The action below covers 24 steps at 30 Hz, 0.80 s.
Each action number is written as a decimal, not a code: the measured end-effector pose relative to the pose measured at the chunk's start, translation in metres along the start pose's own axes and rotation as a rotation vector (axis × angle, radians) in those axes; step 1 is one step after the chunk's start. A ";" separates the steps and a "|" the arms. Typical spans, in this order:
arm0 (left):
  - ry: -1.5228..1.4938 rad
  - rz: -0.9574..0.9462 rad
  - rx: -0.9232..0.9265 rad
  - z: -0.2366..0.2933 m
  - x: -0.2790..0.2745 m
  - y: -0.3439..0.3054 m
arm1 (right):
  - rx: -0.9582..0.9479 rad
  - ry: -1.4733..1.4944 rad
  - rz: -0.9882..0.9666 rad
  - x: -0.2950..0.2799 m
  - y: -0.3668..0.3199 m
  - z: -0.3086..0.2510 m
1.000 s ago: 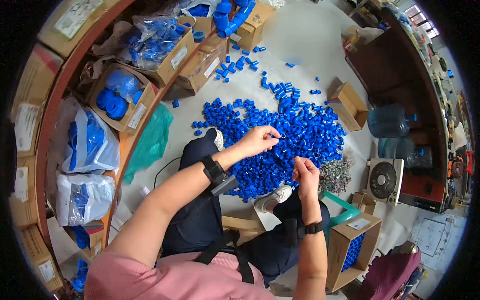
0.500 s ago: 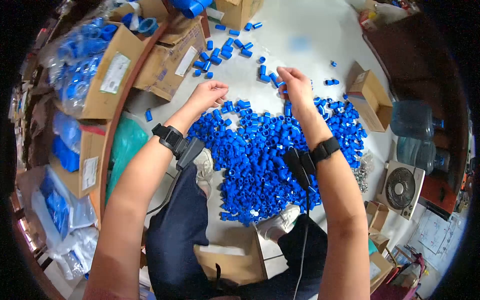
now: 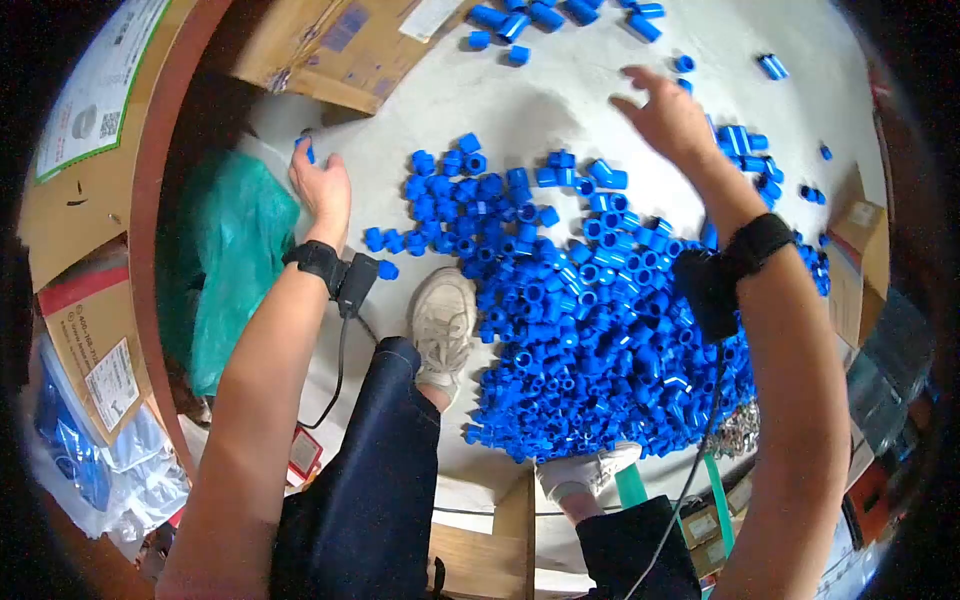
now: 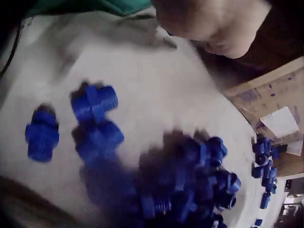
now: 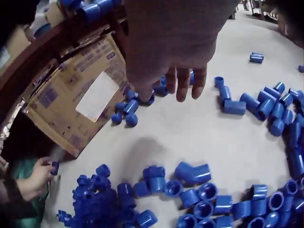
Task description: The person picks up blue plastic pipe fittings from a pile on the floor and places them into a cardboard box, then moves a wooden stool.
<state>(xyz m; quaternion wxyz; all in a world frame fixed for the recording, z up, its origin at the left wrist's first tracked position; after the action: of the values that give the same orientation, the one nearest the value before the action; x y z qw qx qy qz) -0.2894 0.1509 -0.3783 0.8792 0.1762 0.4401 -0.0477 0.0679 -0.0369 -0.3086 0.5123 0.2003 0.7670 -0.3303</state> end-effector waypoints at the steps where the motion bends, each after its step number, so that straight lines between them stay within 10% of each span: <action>1: 0.017 0.005 -0.004 -0.009 -0.003 0.008 | -0.007 0.015 -0.109 0.018 -0.006 -0.015; 10: 0.278 -0.368 0.142 -0.043 0.004 0.047 | -0.330 0.179 -0.332 0.087 -0.036 -0.134; 17: -0.070 -0.252 0.210 -0.030 -0.013 -0.005 | -0.260 0.327 -0.316 0.088 -0.029 -0.117; 22: -0.192 -0.447 -0.312 -0.053 -0.024 -0.085 | -0.491 0.293 -0.170 0.090 -0.062 -0.131; 24: -0.240 -0.418 -0.218 -0.051 -0.026 -0.096 | -0.584 0.326 -0.155 0.096 -0.077 -0.152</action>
<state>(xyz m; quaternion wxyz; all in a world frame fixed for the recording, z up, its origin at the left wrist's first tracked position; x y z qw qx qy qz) -0.3672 0.0773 -0.4117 0.9099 -0.0215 0.3621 -0.2012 -0.1191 0.0144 -0.3339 0.3918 0.0365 0.9141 -0.0982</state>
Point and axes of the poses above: each hand's wrist, its own y-axis towards the middle knuckle, its own x-axis out of the palm, z = x × y, the point moved 4 cm from there along y, towards the middle knuckle, and after that the axes turned 13 degrees about x, right-handed, at the moved point
